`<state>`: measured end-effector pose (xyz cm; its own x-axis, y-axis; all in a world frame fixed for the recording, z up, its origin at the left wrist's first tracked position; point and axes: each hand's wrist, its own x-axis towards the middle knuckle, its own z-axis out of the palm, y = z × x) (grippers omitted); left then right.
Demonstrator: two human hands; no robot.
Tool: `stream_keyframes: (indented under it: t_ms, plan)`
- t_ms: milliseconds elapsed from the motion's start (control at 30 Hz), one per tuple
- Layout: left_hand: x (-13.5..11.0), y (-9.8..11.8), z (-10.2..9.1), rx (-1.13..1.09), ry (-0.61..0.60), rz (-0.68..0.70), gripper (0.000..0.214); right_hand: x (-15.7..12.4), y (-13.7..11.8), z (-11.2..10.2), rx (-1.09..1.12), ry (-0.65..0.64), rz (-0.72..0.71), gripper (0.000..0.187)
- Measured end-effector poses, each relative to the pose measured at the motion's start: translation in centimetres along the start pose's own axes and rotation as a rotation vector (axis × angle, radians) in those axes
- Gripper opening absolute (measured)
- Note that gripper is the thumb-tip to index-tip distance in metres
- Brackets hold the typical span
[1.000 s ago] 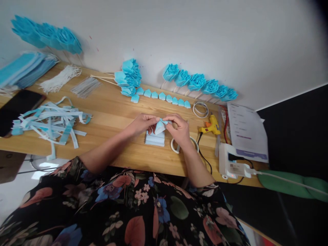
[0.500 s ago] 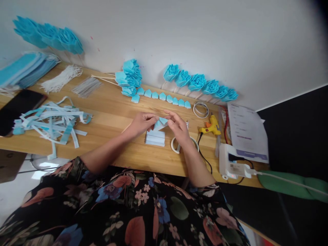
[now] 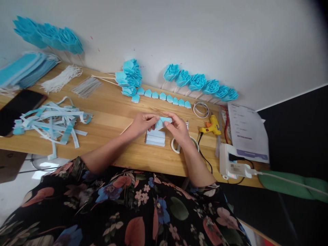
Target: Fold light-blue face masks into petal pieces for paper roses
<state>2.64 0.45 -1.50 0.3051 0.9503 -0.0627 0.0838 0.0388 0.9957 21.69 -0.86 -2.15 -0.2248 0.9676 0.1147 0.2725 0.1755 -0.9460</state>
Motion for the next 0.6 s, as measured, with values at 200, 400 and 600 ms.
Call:
stream_keyframes:
  t_ms: [200, 400, 600]
  plan:
    - [-0.21, 0.02, 0.02, 0.006, -0.024, 0.027, 0.034, 0.06, 0.34, 0.13, -0.001, 0.040, 0.007, 0.037]
    - [-0.08, 0.06, -0.15, -0.004, -0.028, 0.000, 0.030, 0.18, 0.40, 0.12, 0.026, 0.084, 0.003, 0.038]
    - [-0.16, 0.12, -0.12, 0.017, -0.040, -0.020, 0.027, 0.07, 0.19, 0.03, 0.015, 0.094, 0.012, 0.038]
